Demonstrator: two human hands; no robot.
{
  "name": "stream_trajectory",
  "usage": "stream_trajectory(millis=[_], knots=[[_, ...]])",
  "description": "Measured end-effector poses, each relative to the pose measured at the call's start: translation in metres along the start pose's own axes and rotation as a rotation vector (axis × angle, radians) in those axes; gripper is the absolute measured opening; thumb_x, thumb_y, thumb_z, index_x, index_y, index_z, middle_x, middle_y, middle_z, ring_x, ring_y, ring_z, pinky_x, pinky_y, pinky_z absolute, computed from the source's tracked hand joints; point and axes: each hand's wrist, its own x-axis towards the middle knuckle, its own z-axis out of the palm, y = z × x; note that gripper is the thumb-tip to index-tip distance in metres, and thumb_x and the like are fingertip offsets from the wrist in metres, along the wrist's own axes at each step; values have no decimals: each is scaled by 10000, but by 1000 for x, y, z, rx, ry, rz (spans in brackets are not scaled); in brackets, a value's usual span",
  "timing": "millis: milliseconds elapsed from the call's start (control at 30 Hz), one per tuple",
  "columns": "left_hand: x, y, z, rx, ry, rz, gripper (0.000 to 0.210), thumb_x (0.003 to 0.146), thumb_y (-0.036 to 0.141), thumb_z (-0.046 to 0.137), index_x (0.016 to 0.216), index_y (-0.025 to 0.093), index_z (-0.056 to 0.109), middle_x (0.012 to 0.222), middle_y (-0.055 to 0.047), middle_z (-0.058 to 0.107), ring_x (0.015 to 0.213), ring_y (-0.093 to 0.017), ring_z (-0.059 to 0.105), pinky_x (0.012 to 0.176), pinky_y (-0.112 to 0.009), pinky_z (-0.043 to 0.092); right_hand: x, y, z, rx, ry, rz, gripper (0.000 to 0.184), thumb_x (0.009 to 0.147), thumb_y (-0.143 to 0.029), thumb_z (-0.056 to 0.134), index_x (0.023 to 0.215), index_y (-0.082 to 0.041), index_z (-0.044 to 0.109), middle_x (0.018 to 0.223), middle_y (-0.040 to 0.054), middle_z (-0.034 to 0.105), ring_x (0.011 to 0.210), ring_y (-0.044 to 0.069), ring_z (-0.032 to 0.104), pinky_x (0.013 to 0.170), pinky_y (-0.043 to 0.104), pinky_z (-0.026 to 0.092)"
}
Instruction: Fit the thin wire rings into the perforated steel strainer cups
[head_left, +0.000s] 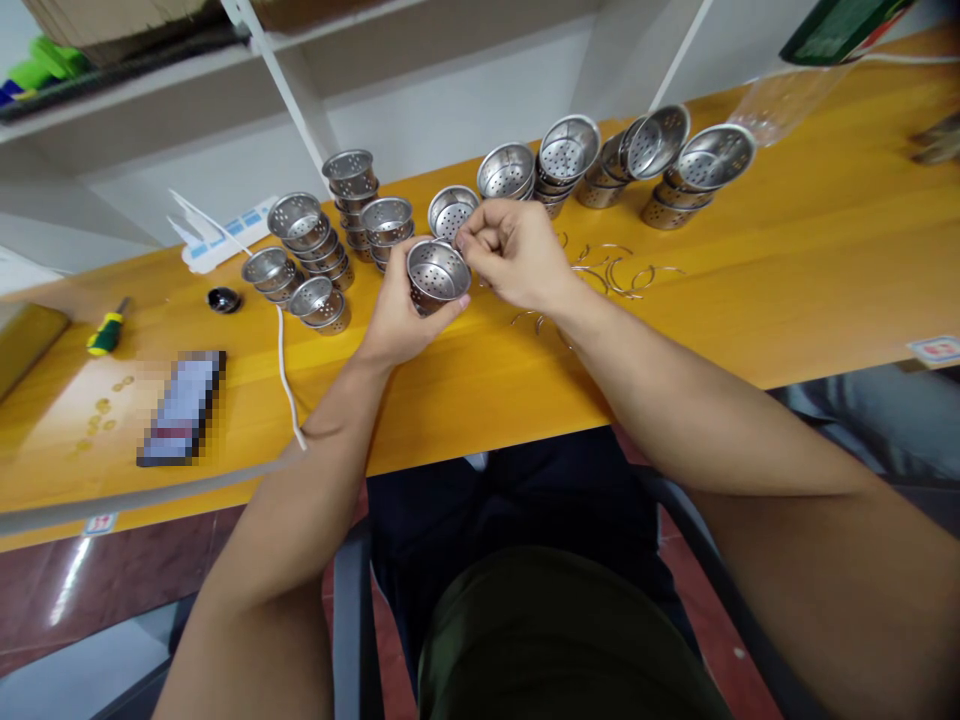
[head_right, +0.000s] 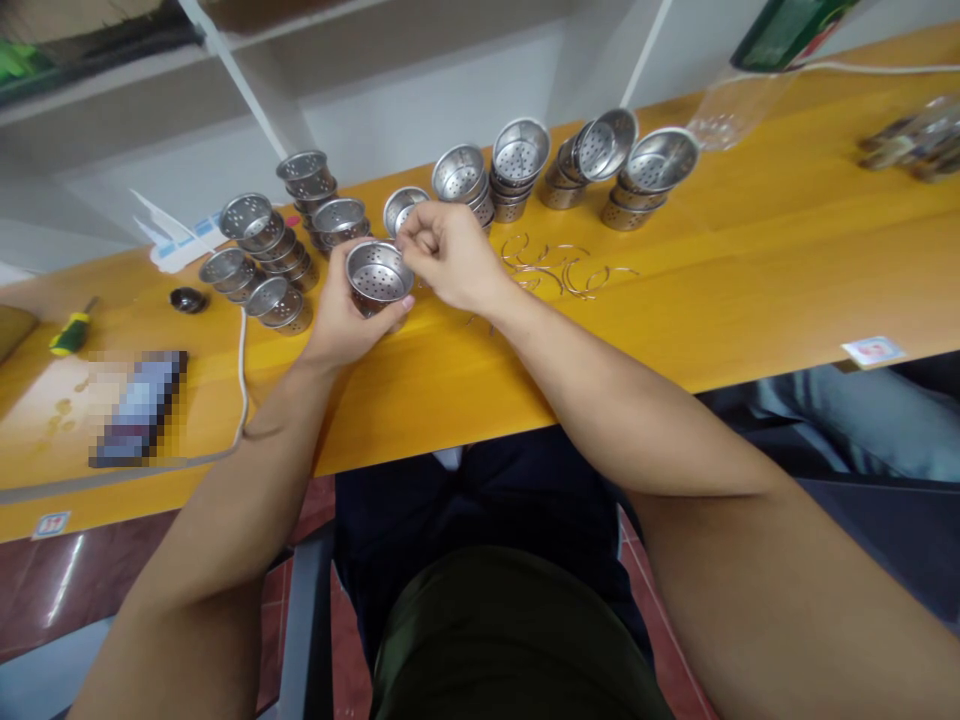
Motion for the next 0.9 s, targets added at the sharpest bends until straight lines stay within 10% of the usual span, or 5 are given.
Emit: stream_trajectory(millis=[467, 700, 900], knots=[[0, 12, 0, 28, 31, 2, 1028, 1044, 818, 1020, 1792, 327, 515, 1673, -149, 748, 1563, -382, 826, 1452, -608, 661, 3, 2, 4, -198, -24, -47, 473, 1253, -732, 735, 1390, -288, 827, 1052, 104, 856, 971, 327, 784, 801, 428, 648], [-1, 13, 6, 5, 106, -101, 1138, 856, 952, 1094, 1668, 318, 612, 1569, -125, 801, 1534, -419, 847, 1407, -634, 681, 15, 26, 34, 326, 142, -212, 339, 1132, -520, 997, 1268, -303, 775, 697, -57, 523, 683, 220, 561, 614, 331, 502], [-3, 17, 9, -61, 92, -141, 1010, 936, 955, 1034, 1616, 307, 662, 1479, -110, 835, 1399, -378, 893, 1279, -601, 755, 10, 18, 31, 433, 98, -188, 246, 1084, -403, 996, 1093, -284, 780, 732, -36, 598, 638, 179, 522, 545, 315, 445]])
